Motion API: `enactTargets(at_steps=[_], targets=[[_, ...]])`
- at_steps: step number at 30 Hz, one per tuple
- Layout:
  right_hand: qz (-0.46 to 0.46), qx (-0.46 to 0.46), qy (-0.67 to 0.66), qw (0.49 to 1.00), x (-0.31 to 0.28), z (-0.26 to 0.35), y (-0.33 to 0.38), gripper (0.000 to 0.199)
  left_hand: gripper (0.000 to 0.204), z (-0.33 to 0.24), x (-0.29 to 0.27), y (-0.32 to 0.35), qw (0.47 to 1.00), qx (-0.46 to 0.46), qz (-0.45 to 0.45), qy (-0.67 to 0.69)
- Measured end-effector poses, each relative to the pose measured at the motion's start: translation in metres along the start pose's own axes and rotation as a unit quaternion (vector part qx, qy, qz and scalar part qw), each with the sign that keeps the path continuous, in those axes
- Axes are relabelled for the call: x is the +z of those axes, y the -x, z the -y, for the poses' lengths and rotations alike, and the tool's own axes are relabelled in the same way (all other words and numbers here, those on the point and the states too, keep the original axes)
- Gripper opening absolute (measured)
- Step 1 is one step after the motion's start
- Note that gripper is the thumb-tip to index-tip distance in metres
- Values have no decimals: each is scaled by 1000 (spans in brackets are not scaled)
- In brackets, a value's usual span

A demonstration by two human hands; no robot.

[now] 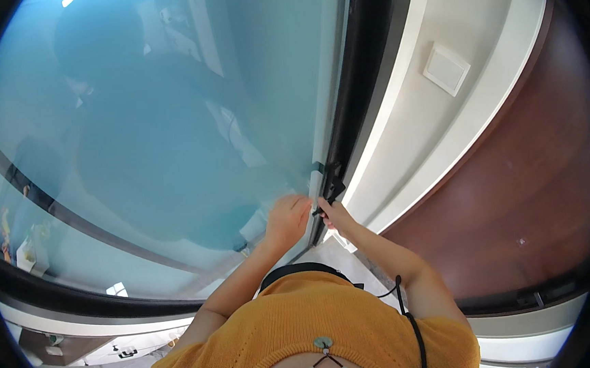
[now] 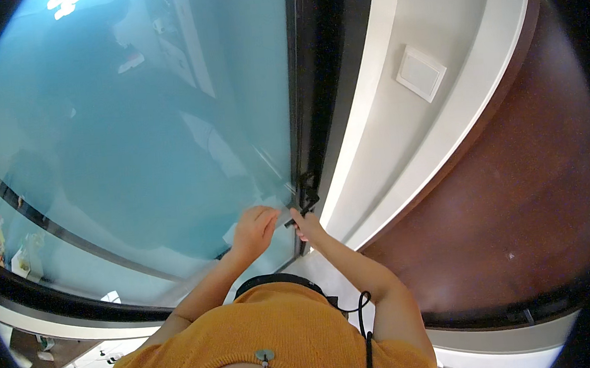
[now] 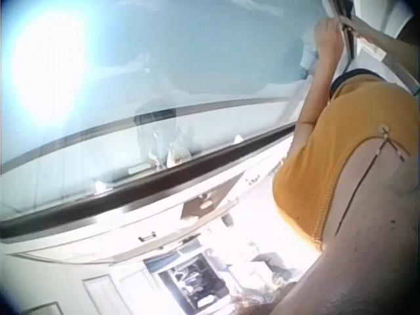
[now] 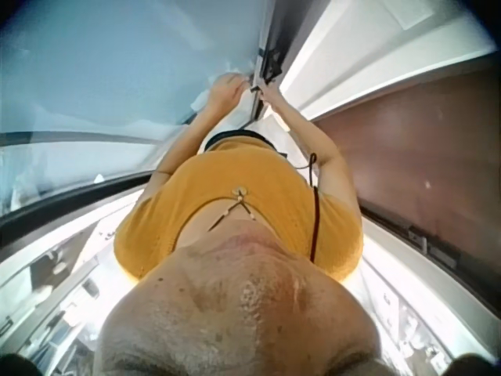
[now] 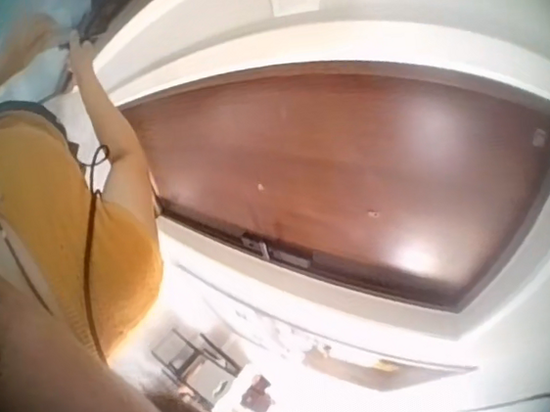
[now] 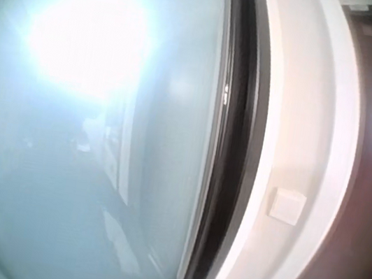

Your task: The person retrieves a bag of long green beans from the refrigerator, brings them to a table, and begins trimming the ends by hand and with scissors.

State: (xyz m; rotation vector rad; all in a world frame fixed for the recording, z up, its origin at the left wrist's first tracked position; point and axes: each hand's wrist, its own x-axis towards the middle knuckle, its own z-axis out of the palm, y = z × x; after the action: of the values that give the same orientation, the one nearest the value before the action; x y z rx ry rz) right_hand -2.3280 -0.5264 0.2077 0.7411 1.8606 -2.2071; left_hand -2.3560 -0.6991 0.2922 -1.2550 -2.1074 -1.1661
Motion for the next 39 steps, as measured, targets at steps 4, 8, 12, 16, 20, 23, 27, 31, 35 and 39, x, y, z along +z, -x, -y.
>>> enactTargets(at_steps=[4,8,12,16,20,23,27,31,35,39], targets=[[-77,-85,162,980,1,-14,-9,44,11,14,-3,12,998,23,52,-25],[-145,-250,268,919,-4,-39,-25,36,15,23,-3,20,997,55,47,-23],[-167,-281,313,892,-11,-47,-48,35,18,36,-6,16,995,84,59,-10],[-149,-205,373,893,0,-34,-87,38,19,59,-11,15,997,49,62,-5],[-80,-139,322,933,22,5,-111,47,20,78,-25,4,998,7,49,-31],[-53,-101,363,925,24,15,-165,50,20,92,-38,-4,999,-7,20,-45],[-34,-149,326,933,60,50,-189,52,20,110,-60,-4,998,-38,-5,-57],[-13,-140,283,949,103,84,-216,45,20,126,-75,-15,996,-69,-13,-47],[26,-163,239,957,134,85,-253,45,21,146,-79,-29,993,-86,-62,-54],[113,-101,230,961,169,102,-285,51,21,190,-92,-49,987,-98,-103,-75]])
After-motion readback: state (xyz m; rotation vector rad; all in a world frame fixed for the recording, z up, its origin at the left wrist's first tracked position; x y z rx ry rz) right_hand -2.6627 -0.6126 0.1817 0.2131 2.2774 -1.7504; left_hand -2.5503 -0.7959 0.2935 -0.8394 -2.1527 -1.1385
